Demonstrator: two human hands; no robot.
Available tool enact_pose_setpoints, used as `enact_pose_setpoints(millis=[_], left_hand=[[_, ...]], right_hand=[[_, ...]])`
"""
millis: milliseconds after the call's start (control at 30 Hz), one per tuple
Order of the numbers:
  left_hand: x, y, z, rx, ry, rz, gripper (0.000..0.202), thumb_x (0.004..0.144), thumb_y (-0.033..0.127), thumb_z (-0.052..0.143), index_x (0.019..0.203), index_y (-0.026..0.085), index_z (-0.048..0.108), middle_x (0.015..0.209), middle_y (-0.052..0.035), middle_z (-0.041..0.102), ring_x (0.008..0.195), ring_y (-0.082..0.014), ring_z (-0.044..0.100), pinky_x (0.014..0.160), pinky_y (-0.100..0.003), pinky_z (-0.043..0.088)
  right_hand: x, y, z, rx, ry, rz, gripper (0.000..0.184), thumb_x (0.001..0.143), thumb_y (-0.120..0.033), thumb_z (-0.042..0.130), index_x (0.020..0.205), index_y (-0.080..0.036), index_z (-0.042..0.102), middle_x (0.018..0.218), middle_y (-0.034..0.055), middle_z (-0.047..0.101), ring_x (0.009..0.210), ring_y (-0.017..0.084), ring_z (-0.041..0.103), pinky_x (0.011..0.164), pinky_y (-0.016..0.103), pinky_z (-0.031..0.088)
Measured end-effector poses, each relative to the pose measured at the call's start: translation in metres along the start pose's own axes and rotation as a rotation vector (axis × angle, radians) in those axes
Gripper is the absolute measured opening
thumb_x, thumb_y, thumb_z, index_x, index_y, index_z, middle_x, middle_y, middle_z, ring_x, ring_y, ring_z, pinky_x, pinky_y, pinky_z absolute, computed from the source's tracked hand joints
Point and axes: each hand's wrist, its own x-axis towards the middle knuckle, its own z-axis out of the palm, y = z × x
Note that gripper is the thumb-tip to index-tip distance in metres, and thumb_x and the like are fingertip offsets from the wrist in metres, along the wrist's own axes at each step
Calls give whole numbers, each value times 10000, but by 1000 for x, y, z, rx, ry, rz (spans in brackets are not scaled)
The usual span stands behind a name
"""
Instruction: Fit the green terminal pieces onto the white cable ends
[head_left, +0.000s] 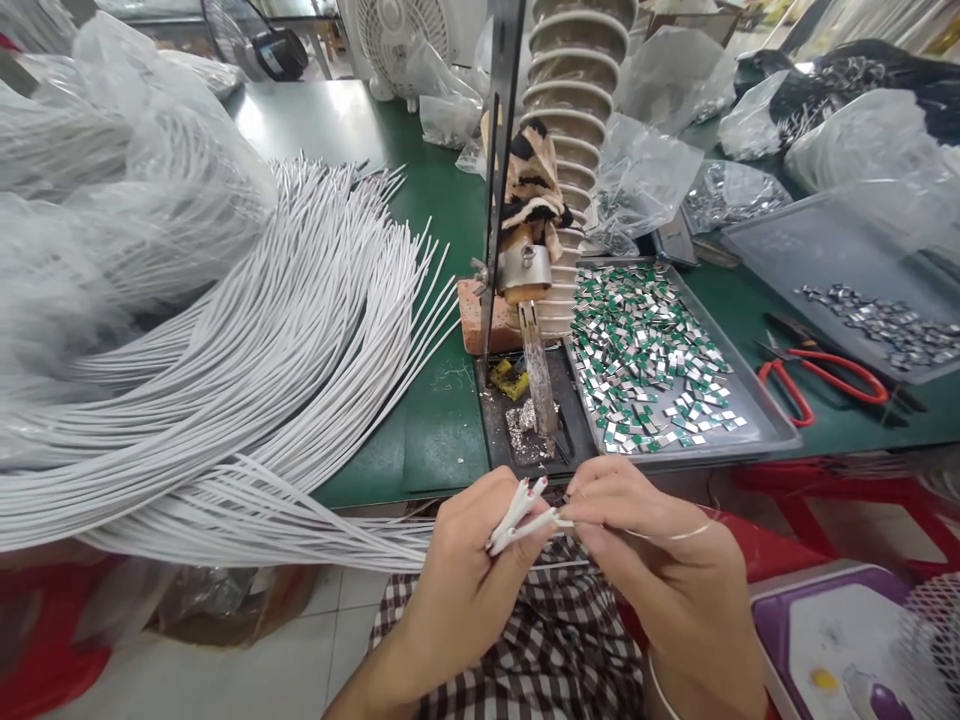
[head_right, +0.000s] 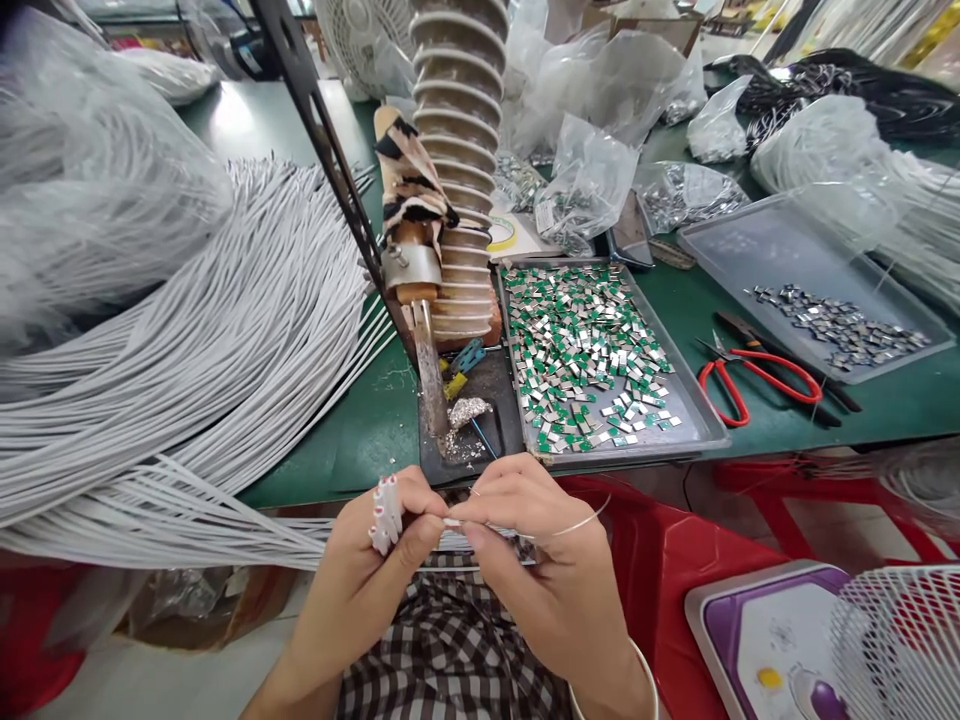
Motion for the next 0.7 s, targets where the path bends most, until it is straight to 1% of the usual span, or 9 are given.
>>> enact_pose_setpoints(millis=[67,133,200,233,300,367,433,533,700], left_hand=[[1,-2,0,-20,-14,4,214,946,202,497,772,114,586,680,-16,499,671,-60,448,621,-188,334],[2,-4,-1,-53,-1,17,205,940,199,508,780,116,605,708,-20,537,682,-58,483,634,-182,363],[4,-5,-3,-80,47,31,195,938,182,507,795,124,626,750,-25,574,724,-56,536,673,-165,404],[5,-5,-3,-86,75,32,184,935,174,508,816,132,642,774,-27,587,748,-55,558,694,-157,420],[6,-5,-3,-85,103,9,160,923,173,533,866,149,681,827,-32,605,774,-52,586,712,-146,440],[6,-5,-2,-91,84,-20,146,904,194,574,879,163,715,859,-37,612,768,-48,597,696,-136,450],[6,-4,0,-100,64,-36,131,879,211,616,861,175,740,867,-39,617,763,-43,602,682,-121,455],[6,-4,4,-119,88,-47,87,831,208,674,835,185,759,887,-39,622,760,-40,604,676,-106,465],[10,-6,7,-146,219,-82,138,846,201,640,738,123,673,877,-38,641,791,-47,616,711,-110,476]], right_hand=[[1,-2,-1,26,-23,83,135,862,-64,541,791,-151,615,743,-1,610,792,50,576,712,169,499],[4,-4,-4,37,-91,158,234,905,-128,492,674,-127,532,683,5,550,707,42,543,638,153,464],[7,0,-8,-21,-127,175,280,928,-156,460,655,-126,517,679,-2,550,666,30,535,613,143,443],[10,5,-12,-114,-104,160,264,930,-160,463,683,-131,551,701,-8,580,666,27,545,623,144,439],[16,22,-21,-451,83,100,169,919,-177,512,820,-156,648,799,-16,658,727,42,580,683,174,429],[22,44,-30,-858,220,62,156,890,-273,585,886,-156,688,850,21,676,802,125,561,707,255,375],[28,65,-38,-1009,167,69,169,844,-309,643,793,-155,691,776,38,650,767,163,500,687,281,318],[32,80,-43,-993,143,67,169,834,-252,648,695,-156,655,707,23,628,711,155,468,671,278,308],[27,61,-33,-857,228,20,184,928,-193,499,901,-133,671,864,36,674,801,108,581,722,226,427]])
